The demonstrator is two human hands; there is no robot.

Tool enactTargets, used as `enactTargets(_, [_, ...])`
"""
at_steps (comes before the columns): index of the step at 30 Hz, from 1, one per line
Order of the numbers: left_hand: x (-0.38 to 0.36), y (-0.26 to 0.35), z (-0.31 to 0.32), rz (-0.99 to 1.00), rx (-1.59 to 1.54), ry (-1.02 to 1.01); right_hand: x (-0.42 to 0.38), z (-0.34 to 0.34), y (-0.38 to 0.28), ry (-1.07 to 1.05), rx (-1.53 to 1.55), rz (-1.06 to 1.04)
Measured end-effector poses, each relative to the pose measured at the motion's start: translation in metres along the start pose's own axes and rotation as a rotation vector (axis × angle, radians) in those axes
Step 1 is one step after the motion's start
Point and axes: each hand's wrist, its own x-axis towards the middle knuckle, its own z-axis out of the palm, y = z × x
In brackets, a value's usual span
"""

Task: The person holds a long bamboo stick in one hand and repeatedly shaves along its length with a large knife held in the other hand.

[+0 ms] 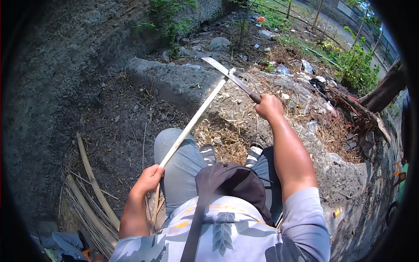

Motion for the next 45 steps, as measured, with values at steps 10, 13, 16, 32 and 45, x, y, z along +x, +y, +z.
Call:
enactTargets(10, [-0.001,-0.006,0.003,0.011,-0.019,0.015,-0.014,0.011,-0.016,-0.118,0.136,-0.498])
enactTargets(13, [0.000,-0.015,0.003,0.002,-0.039,0.011,-0.028,0.013,-0.037,-0.047,-0.123,-0.781])
enactTargets(16, [0.003,-0.022,0.003,-0.021,-0.033,0.021,-0.023,0.016,-0.032,0.117,-0.131,-0.849])
enactTargets(32, [0.002,-0.012,0.005,0.017,-0.023,0.041,0.010,0.011,0.011,-0.455,0.614,-0.090])
enactTargets(45, [-0.004,-0.018,0.005,0.033,0.006,0.070,0.003,0.023,0.000,0.234,-0.156,-0.637])
